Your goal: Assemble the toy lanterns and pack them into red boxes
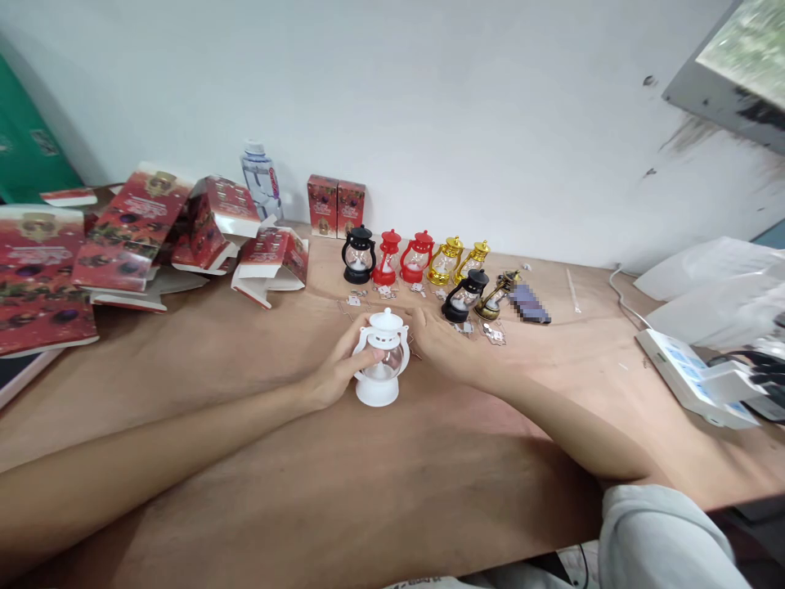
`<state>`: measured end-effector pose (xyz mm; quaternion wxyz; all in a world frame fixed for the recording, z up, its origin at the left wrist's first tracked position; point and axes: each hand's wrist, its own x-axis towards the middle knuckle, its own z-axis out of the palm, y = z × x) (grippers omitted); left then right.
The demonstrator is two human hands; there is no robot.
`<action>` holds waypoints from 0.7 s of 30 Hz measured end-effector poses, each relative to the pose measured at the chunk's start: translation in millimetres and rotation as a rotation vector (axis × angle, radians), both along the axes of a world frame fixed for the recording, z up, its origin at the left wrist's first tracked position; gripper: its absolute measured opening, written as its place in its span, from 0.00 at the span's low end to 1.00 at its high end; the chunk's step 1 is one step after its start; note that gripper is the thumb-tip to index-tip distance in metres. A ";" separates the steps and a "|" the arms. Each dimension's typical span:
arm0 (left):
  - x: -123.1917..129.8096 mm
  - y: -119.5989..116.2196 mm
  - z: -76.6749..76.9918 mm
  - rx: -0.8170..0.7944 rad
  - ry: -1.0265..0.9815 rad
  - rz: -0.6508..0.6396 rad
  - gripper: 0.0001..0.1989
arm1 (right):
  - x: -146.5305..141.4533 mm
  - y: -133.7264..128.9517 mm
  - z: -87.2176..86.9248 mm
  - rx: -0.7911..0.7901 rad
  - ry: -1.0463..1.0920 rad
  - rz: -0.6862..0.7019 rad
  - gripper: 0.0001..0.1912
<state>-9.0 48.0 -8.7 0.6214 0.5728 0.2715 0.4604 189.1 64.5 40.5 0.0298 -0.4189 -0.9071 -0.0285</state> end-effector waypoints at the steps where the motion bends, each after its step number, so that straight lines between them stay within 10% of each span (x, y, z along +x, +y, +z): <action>1: 0.6 -0.6 0.8 0.007 0.000 -0.014 0.25 | 0.5 -1.1 3.2 -0.003 -0.019 0.003 0.13; 21: 1.8 -9.4 10.2 0.294 0.219 -0.069 0.23 | -1.3 -0.9 19.3 0.035 -0.167 -0.084 0.09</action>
